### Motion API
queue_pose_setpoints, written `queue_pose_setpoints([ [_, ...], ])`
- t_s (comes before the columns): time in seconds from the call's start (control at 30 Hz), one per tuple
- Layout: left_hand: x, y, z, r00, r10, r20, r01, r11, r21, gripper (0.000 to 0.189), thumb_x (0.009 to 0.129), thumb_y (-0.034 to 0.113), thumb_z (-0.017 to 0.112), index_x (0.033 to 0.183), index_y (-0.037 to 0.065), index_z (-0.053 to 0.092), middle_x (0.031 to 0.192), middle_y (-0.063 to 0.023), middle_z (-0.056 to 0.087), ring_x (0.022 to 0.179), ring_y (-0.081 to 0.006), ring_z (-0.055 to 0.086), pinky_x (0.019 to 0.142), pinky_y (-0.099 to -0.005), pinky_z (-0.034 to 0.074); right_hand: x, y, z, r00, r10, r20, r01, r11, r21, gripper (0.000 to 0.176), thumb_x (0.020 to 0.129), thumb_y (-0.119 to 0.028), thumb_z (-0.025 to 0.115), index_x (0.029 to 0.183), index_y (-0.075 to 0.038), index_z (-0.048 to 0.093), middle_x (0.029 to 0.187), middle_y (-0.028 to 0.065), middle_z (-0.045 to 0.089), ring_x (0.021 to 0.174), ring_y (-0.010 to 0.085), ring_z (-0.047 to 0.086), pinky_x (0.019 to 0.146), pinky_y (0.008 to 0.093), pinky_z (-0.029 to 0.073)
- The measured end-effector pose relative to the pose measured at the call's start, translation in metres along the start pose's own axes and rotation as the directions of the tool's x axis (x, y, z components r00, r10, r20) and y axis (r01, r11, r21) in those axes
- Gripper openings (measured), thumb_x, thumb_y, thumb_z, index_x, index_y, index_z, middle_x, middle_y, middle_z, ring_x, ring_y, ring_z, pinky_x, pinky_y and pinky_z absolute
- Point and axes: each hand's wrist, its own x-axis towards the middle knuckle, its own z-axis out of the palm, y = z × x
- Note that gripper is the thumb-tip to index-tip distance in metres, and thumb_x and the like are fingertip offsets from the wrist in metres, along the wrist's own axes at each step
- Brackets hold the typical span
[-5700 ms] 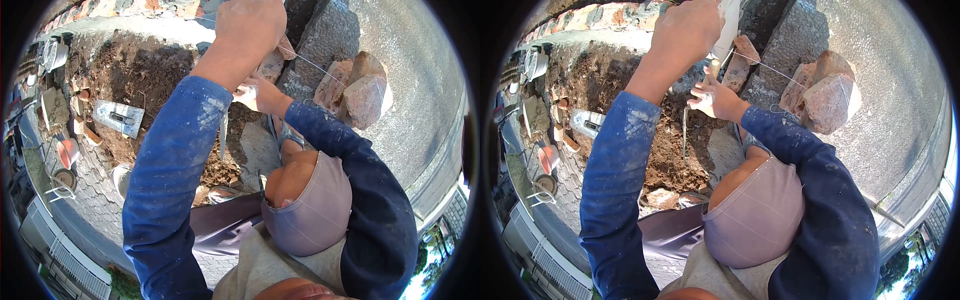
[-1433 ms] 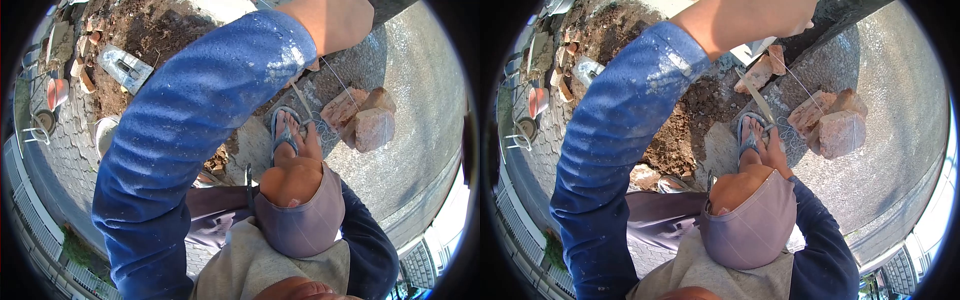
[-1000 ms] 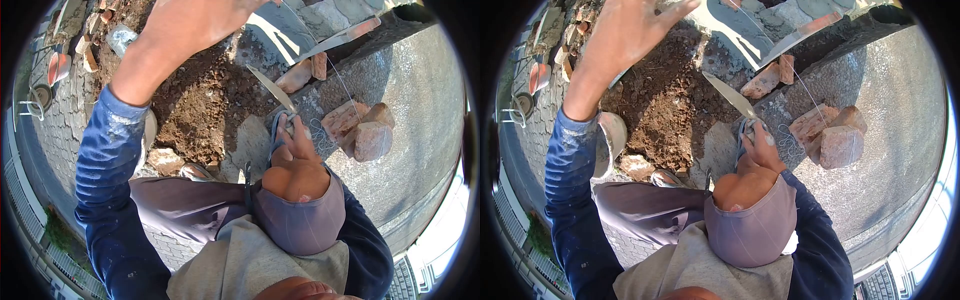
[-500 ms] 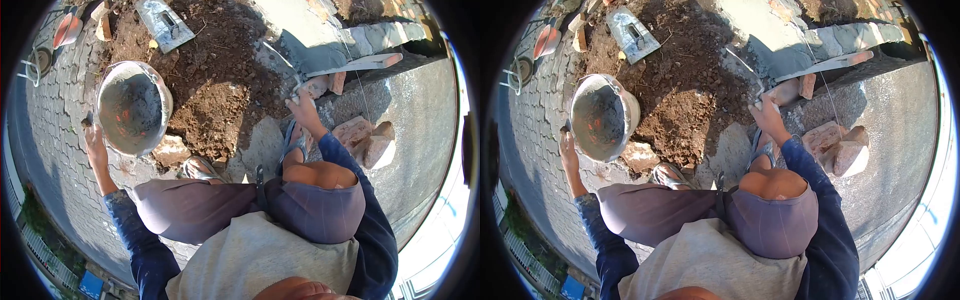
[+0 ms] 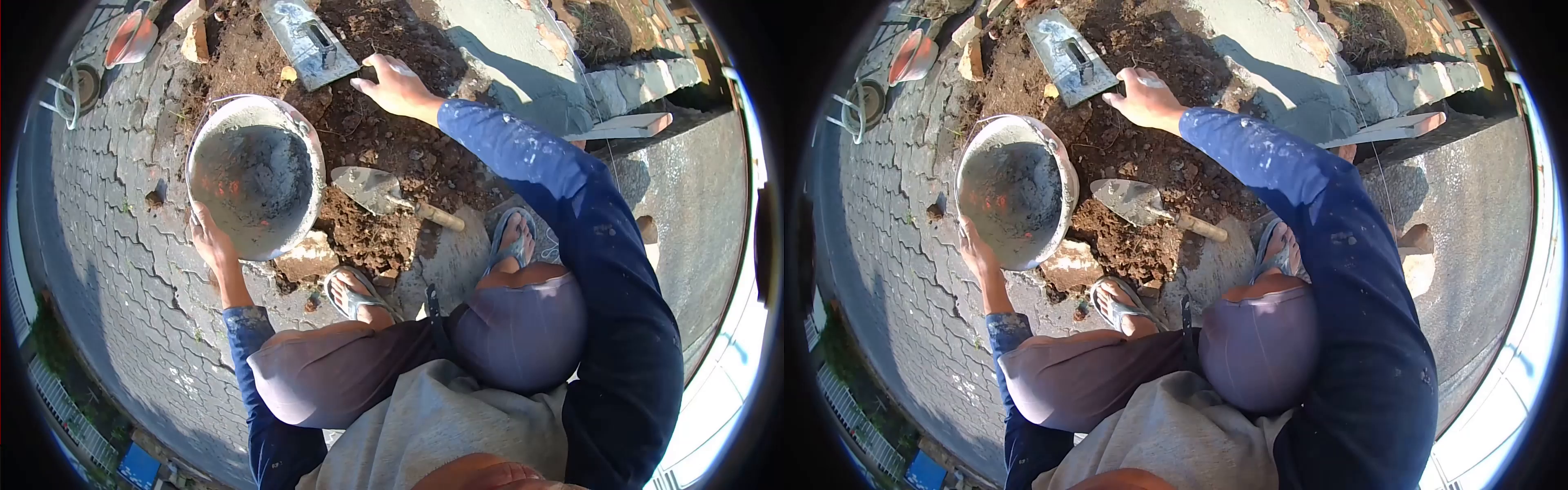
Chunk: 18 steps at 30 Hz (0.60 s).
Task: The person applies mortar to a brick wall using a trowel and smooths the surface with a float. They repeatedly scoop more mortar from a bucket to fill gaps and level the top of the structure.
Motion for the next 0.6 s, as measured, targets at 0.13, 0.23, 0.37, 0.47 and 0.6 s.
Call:
queue_pose_setpoints([
  [0.13,-0.004,0.009,0.003,0.997,-0.072,-0.004,0.072,0.997,0.007,0.069,0.094,0.057,0.043,0.124,-0.004,0.054,0.113,-0.0177,0.062,0.099,-0.0275,0.058,0.088,-0.0377,0.044,0.112,-0.037,0.032,0.948,0.272,0.165,-0.256,0.96,-0.116,0.077,0.089,-0.049,0.054,0.138,0.006,0.031,0.125,0.0255,0.055,0.116,0.0362,0.054,0.095,0.0425,0.045],
  [0.23,-0.006,0.013,0.005,0.996,-0.059,-0.073,0.066,0.993,0.102,0.068,0.094,0.056,0.044,0.122,-0.005,0.055,0.111,-0.0163,0.063,0.096,-0.0261,0.059,0.085,-0.0367,0.045,0.142,-0.047,0.05,0.903,0.384,0.192,-0.391,0.92,0.0,0.052,0.086,-0.032,0.058,0.119,0.008,0.054,0.113,0.0237,0.063,0.105,0.0328,0.062,0.087,0.0388,0.049],
  [0.37,-0.004,0.009,0.005,0.999,-0.039,-0.025,0.041,0.994,0.105,0.069,0.094,0.057,0.045,0.122,-0.005,0.055,0.111,-0.0168,0.062,0.096,-0.0264,0.059,0.085,-0.0371,0.045,0.117,-0.057,-0.003,0.869,0.314,0.384,-0.483,0.707,0.516,0.041,0.079,-0.017,0.065,0.107,0.01,0.055,0.089,0.0176,0.065,0.059,0.0216,0.064,0.058,0.0341,0.054],
  [0.47,-0.006,0.015,0.005,0.998,-0.047,-0.052,0.051,0.997,0.06,0.069,0.093,0.057,0.047,0.118,-0.006,0.058,0.108,-0.0164,0.063,0.092,-0.0251,0.06,0.081,-0.037,0.047,0.048,-0.055,-0.045,0.911,0.265,0.317,-0.412,0.652,0.637,0.037,0.08,-0.005,0.063,0.107,0.009,0.041,0.081,0.018,0.063,0.055,0.0205,0.062,0.045,0.0294,0.051],
  [0.6,-0.005,0.014,0.005,0.999,-0.038,-0.035,0.039,0.999,0.026,0.067,0.093,0.056,0.048,0.118,-0.006,0.058,0.108,-0.0153,0.063,0.091,-0.0234,0.059,0.081,-0.0356,0.047,-0.068,0.027,-0.062,0.971,0.192,0.144,-0.183,0.98,-0.073,0.037,0.085,-0.016,0.063,0.109,0.001,0.041,0.092,0.0248,0.06,0.082,0.0383,0.064,0.065,0.0466,0.05],
])
